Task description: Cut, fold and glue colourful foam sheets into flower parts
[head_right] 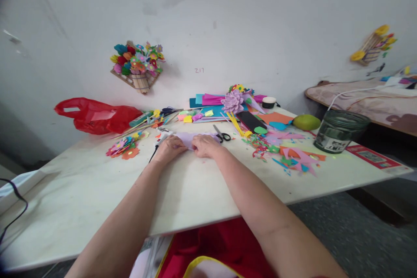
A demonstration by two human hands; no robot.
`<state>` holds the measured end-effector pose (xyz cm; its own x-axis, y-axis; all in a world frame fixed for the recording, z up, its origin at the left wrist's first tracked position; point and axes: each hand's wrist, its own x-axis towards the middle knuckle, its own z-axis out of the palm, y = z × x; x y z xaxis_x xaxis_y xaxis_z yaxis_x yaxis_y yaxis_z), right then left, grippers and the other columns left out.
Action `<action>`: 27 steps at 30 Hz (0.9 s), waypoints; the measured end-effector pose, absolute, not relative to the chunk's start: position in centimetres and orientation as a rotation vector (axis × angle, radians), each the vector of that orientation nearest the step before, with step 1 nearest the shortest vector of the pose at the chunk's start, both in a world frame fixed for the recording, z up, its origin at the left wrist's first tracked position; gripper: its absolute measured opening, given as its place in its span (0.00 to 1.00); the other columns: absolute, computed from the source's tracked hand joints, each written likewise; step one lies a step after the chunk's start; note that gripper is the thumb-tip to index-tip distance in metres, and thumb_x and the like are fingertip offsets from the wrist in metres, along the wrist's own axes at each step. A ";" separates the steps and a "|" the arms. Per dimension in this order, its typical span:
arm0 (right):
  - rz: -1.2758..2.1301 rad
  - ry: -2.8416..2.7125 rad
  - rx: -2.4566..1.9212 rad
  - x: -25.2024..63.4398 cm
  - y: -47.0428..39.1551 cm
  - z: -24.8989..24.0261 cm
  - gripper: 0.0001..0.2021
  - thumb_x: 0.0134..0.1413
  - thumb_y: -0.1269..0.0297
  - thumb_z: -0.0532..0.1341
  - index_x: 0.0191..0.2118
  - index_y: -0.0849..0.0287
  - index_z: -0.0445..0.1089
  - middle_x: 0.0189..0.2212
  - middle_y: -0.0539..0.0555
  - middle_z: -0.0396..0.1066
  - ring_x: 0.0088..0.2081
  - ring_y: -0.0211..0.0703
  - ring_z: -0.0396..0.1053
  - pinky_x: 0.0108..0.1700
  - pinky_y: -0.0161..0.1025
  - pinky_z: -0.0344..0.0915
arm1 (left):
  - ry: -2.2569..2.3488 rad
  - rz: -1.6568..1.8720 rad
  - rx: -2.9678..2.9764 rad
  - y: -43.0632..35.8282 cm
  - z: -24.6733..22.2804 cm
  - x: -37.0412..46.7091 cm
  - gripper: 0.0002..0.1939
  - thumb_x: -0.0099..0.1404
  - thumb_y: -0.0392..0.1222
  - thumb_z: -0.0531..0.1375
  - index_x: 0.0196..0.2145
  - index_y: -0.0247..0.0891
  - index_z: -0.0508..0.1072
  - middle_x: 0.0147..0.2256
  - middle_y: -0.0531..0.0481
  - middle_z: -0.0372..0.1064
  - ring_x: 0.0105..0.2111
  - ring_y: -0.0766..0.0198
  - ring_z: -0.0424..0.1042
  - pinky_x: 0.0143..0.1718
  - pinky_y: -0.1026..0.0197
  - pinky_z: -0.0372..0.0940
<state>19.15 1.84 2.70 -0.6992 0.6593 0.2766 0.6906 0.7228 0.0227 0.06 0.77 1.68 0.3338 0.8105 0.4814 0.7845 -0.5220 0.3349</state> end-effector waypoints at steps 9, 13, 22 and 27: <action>-0.277 -2.590 -1.136 19.6 2.5 3.0 0.11 0.54 0.67 0.51 0.37 0.60 0.69 0.38 0.57 0.68 0.43 0.44 0.61 0.42 0.38 0.56 | 1.557 1.262 2.737 0.6 2.8 0.3 0.08 0.57 0.44 0.58 0.26 0.40 0.75 0.31 0.46 0.71 0.36 0.60 0.63 0.40 0.57 0.57; -0.359 -2.347 -1.125 19.5 2.3 3.5 0.14 0.58 0.66 0.46 0.38 0.62 0.68 0.39 0.59 0.67 0.44 0.45 0.59 0.43 0.38 0.54 | 1.704 1.535 2.806 -0.9 4.3 1.0 0.08 0.58 0.43 0.57 0.27 0.43 0.74 0.37 0.48 0.70 0.44 0.56 0.60 0.45 0.53 0.52; -0.331 -2.457 -1.112 19.5 2.4 3.3 0.12 0.55 0.68 0.50 0.37 0.60 0.70 0.38 0.57 0.68 0.42 0.44 0.61 0.41 0.38 0.55 | 1.625 1.129 2.849 -0.4 3.9 0.3 0.08 0.56 0.43 0.58 0.24 0.41 0.74 0.30 0.47 0.71 0.37 0.58 0.63 0.41 0.55 0.53; -0.151 -2.663 -1.158 19.9 2.8 2.8 0.10 0.49 0.69 0.53 0.34 0.56 0.72 0.37 0.54 0.70 0.41 0.43 0.64 0.38 0.37 0.57 | 1.522 0.694 2.818 0.1 2.8 -0.1 0.05 0.52 0.43 0.61 0.22 0.41 0.75 0.26 0.47 0.70 0.33 0.59 0.65 0.37 0.59 0.56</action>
